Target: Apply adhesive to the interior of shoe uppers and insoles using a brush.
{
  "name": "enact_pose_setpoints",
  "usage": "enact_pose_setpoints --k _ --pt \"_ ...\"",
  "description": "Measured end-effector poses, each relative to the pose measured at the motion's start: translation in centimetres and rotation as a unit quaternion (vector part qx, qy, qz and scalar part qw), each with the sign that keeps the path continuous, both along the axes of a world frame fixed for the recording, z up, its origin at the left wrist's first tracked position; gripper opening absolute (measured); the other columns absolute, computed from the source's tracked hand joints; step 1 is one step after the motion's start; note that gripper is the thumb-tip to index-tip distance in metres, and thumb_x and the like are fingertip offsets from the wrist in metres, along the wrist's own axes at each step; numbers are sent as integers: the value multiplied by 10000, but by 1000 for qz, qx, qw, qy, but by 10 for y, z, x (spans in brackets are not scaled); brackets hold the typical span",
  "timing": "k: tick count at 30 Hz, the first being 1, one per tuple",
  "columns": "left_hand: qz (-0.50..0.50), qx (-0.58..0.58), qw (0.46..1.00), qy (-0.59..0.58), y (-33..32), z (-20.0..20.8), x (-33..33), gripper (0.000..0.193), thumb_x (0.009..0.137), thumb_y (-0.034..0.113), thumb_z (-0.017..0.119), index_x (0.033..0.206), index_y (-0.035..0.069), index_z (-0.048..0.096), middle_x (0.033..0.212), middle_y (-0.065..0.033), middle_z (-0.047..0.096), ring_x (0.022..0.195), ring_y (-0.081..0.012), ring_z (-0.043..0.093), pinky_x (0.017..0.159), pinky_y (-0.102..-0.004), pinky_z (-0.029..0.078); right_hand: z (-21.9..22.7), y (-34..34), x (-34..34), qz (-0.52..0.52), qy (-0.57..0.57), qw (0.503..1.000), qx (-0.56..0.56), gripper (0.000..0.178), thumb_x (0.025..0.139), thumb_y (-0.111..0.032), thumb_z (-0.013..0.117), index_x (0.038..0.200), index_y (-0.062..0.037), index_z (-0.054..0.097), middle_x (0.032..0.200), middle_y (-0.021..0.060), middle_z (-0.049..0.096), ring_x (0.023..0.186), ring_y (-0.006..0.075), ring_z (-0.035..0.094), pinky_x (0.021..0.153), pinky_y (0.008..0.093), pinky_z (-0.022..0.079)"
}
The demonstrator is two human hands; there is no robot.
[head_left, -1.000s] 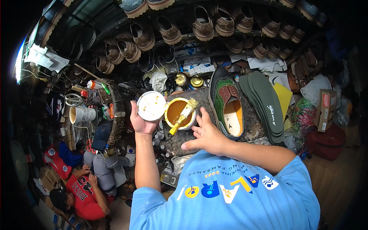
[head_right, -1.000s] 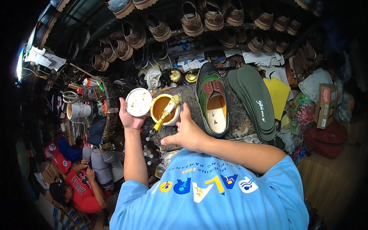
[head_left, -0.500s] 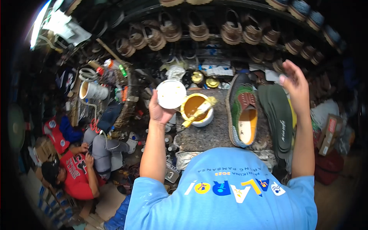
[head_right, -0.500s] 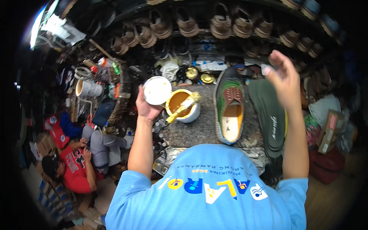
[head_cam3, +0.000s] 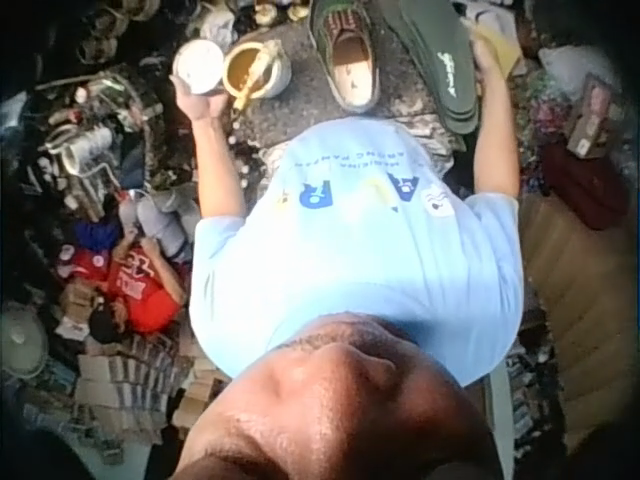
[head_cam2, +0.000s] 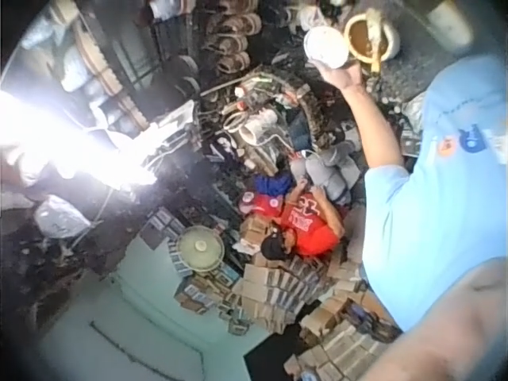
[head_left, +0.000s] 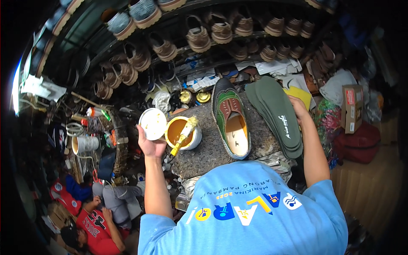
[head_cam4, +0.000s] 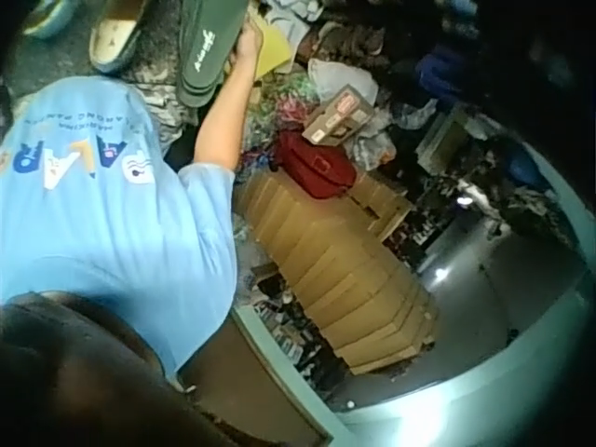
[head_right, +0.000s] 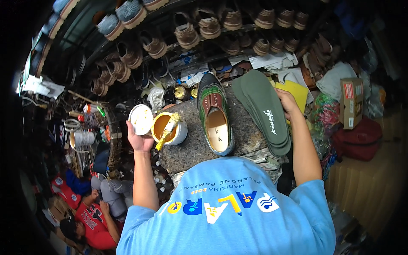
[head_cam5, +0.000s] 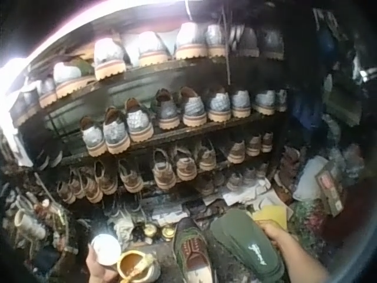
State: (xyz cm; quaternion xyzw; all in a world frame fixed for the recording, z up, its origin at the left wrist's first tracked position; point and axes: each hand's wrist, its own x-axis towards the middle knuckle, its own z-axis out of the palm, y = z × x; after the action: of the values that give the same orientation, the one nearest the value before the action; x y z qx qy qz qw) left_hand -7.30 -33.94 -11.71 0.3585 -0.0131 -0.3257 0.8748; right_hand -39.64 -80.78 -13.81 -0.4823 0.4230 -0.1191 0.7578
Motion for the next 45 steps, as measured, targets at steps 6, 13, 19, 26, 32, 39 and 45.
enact_pose_setpoints --k 6,13,19,26,32,39,45 --pt "42 6 999 -5 6 12 -17 711 1063 607 465 1499 47 509 1459 -133 615 1313 -326 607 1127 -493 477 -7 7 -10 4 16 999 -42 264 1023 -118 555 1171 39 707 1029 96 742 848 144 697 783 282 557" --pt "57 1 998 -4 4 9 -16 690 1034 589 555 1466 52 544 1418 -122 647 1279 -307 635 1097 -473 511 -14 8 -25 23 5 999 -29 255 1025 -125 548 1144 27 714 1014 78 735 862 144 688 795 286 540" --pt "118 6 993 16 8 12 -30 652 1038 525 585 1481 51 520 1440 -124 627 1309 -325 612 1117 -489 497 29 11 -7 12 7 1000 2 343 1076 -261 572 1241 6 711 1132 68 729 984 152 674 866 287 517" --pt "49 302 952 -11 58 45 -64 508 1046 382 607 1379 6 534 1218 -181 691 1050 -270 710 897 -398 594 99 16 23 79 40 904 -418 344 1008 -257 705 1274 -39 711 1248 70 721 1157 193 643 1012 355 484" --pt "-120 622 682 -366 -1 127 -119 633 812 145 898 1324 28 544 1087 -90 634 896 -140 667 742 -297 560 164 92 77 326 -124 688 -636 308 783 -171 855 1017 -44 702 1192 140 693 1200 341 628 1029 424 497" --pt "-97 586 589 -548 -8 111 -117 388 888 12 737 1249 -4 594 1058 -232 678 889 -423 691 767 -460 559 137 116 119 442 -182 577 -662 256 739 -66 794 937 -42 634 1001 107 607 1006 328 637 868 425 543" --pt "-73 566 563 -597 -7 122 -116 320 934 28 701 1231 -30 598 963 -210 661 838 -404 686 728 -462 549 111 106 121 391 -279 525 -702 138 766 -55 703 861 -28 606 882 93 577 862 304 645 771 405 559"
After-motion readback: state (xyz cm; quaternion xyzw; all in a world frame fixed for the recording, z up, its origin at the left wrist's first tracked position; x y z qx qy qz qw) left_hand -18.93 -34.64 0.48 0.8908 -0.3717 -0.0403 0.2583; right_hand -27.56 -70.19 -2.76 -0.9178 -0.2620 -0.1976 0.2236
